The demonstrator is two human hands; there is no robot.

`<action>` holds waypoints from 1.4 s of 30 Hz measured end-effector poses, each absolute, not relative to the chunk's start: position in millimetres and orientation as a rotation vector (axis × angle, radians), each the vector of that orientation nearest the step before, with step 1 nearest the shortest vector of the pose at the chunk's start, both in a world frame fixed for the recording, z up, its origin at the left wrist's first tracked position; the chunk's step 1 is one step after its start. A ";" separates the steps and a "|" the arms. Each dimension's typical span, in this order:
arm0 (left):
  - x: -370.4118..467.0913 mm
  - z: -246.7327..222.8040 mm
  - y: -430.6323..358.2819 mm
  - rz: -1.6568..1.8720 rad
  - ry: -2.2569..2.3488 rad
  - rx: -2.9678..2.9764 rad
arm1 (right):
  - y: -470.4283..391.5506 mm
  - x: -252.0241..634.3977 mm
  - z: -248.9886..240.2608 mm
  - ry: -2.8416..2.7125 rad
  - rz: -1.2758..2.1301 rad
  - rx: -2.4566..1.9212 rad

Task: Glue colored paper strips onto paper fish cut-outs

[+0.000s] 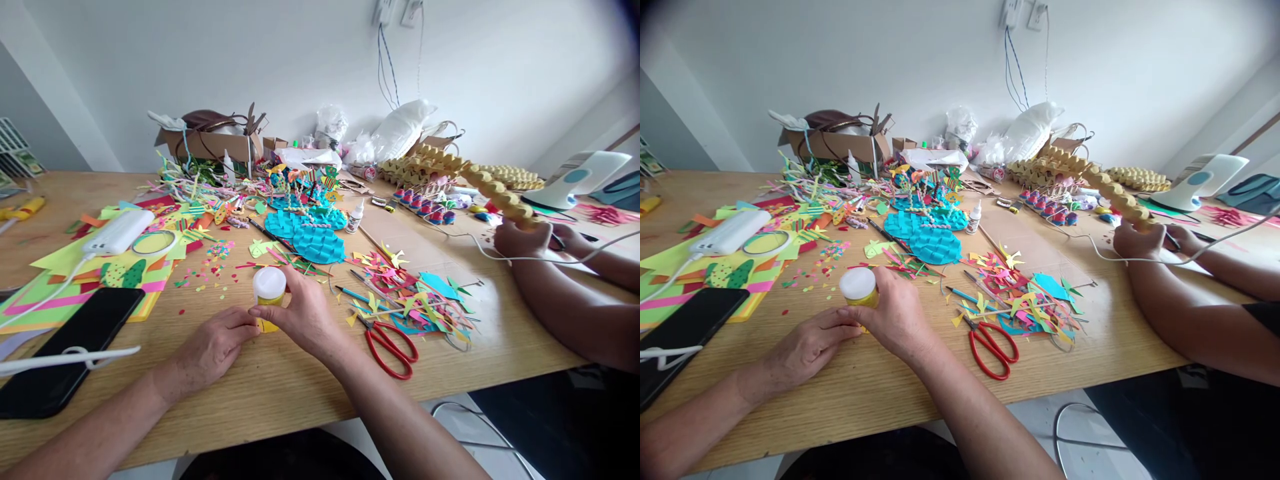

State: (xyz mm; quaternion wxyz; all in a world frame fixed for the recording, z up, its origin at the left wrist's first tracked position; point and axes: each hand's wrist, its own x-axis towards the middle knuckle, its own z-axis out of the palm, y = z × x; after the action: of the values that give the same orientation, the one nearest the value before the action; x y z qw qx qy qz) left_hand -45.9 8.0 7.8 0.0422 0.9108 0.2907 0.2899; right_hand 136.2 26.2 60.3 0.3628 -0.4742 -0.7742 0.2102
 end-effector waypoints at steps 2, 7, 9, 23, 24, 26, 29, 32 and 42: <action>-45.9 8.0 8.0 0.901 0.884 2.771 | 23.7 134.7 60.4 -2.008 0.545 -1.216; -46.2 9.6 7.3 0.877 0.881 2.767 | 17.7 143.2 67.7 -2.020 0.616 -1.242; -46.3 10.0 7.1 0.859 0.886 2.784 | 18.5 146.8 69.4 -2.008 0.616 -1.257; -47.8 7.7 7.1 0.824 0.917 2.757 | 16.6 149.5 66.5 -1.998 0.642 -1.238; -47.6 8.4 6.9 0.815 0.922 2.764 | 16.7 152.2 66.8 -1.992 0.637 -1.250; -47.3 9.0 6.8 0.804 0.933 2.782 | 18.4 156.2 66.9 -1.978 0.616 -1.265; -47.3 8.0 7.2 0.807 0.945 2.791 | 23.0 156.4 65.9 -1.962 0.579 -1.269; -47.5 6.6 7.7 0.814 0.936 2.787 | 26.2 149.2 63.9 -1.968 0.558 -1.268; -47.4 8.6 6.7 0.801 0.947 2.758 | 18.0 147.2 64.7 -2.003 0.621 -1.222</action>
State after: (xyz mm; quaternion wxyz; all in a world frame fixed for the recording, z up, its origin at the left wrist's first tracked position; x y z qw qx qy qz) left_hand -47.4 6.7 8.6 0.0585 0.9105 0.3127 0.2644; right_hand 147.2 18.0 64.7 0.3496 -0.4718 -0.7732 0.2396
